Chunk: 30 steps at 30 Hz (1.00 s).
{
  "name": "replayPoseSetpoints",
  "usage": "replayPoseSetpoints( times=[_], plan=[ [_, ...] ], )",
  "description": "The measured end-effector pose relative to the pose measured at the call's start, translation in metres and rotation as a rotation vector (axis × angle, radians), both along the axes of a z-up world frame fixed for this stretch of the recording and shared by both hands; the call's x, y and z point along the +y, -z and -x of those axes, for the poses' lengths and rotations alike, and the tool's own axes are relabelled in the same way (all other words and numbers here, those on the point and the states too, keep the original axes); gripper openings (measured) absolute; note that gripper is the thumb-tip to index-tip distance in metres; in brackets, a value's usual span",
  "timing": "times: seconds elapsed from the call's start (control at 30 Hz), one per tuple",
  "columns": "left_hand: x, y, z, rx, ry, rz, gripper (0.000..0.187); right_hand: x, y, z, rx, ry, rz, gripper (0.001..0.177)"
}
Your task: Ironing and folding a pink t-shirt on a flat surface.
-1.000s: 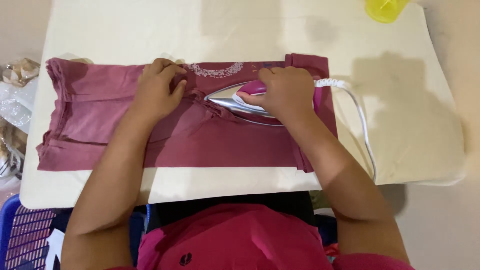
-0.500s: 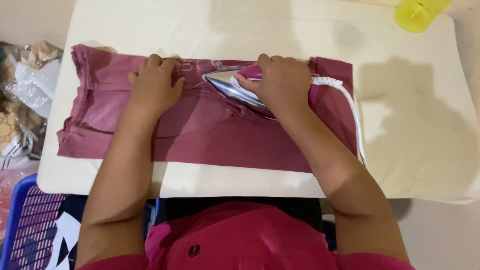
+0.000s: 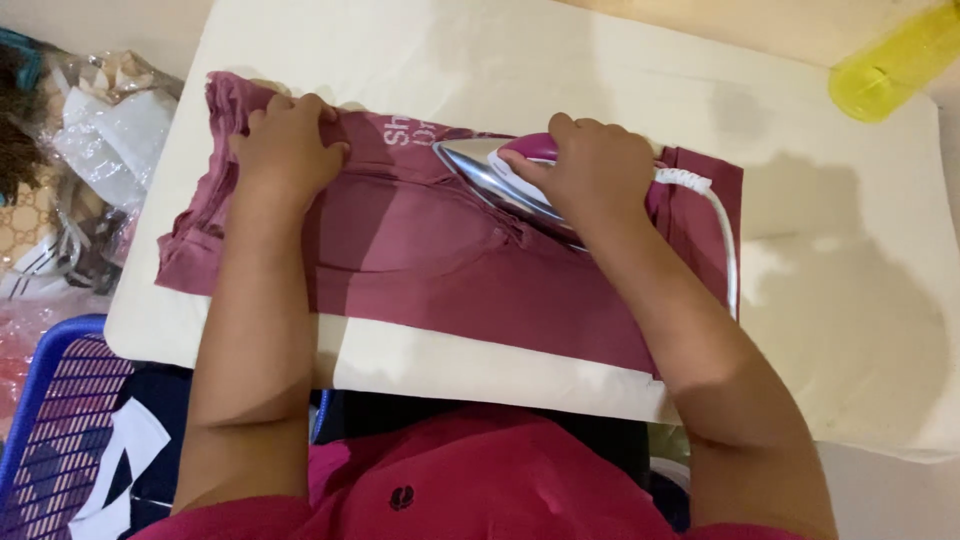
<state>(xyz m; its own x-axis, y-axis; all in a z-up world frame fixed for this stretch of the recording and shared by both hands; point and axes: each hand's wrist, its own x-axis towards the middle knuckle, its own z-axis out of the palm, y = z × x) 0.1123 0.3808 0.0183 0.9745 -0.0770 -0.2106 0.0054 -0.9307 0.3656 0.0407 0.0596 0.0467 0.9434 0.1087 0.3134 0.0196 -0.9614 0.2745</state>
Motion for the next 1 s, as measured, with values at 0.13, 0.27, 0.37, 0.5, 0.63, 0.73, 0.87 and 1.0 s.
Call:
replayPoseSetpoints(
  times=[0.13,0.27,0.37,0.5,0.63,0.73,0.87,1.0],
  plan=[
    [0.006,0.007,-0.003,-0.059,-0.012,0.043,0.043,-0.003,-0.009,0.004,0.047,-0.009,0.019,0.072],
    [0.008,-0.011,0.000,0.113,-0.021,0.113,0.035,-0.021,-0.035,0.024,0.079,0.053,-0.059,0.076],
    [0.010,-0.012,0.001,0.126,-0.018,0.142,0.035,-0.088,-0.042,0.041,-0.157,0.092,-0.135,0.054],
    [0.010,0.009,-0.006,-0.009,0.004,0.091,0.044,-0.255,-0.044,0.071,-0.421,-0.051,-0.509,0.019],
    [0.000,-0.021,0.014,0.038,0.019,0.121,0.044,-0.388,-0.010,0.119,-0.497,0.809,-1.346,0.037],
    [-0.004,-0.020,0.016,0.021,0.024,0.118,0.050,-0.517,0.058,0.164,-0.860,0.423,-1.744,0.018],
    [-0.002,0.001,0.004,-0.039,0.007,0.043,0.052,-0.407,0.027,0.172,-1.375,0.347,-2.125,0.026],
    [-0.011,-0.021,0.014,0.005,-0.018,0.058,0.054,-0.346,0.023,0.159,-1.503,0.495,-2.037,0.043]
  ],
)
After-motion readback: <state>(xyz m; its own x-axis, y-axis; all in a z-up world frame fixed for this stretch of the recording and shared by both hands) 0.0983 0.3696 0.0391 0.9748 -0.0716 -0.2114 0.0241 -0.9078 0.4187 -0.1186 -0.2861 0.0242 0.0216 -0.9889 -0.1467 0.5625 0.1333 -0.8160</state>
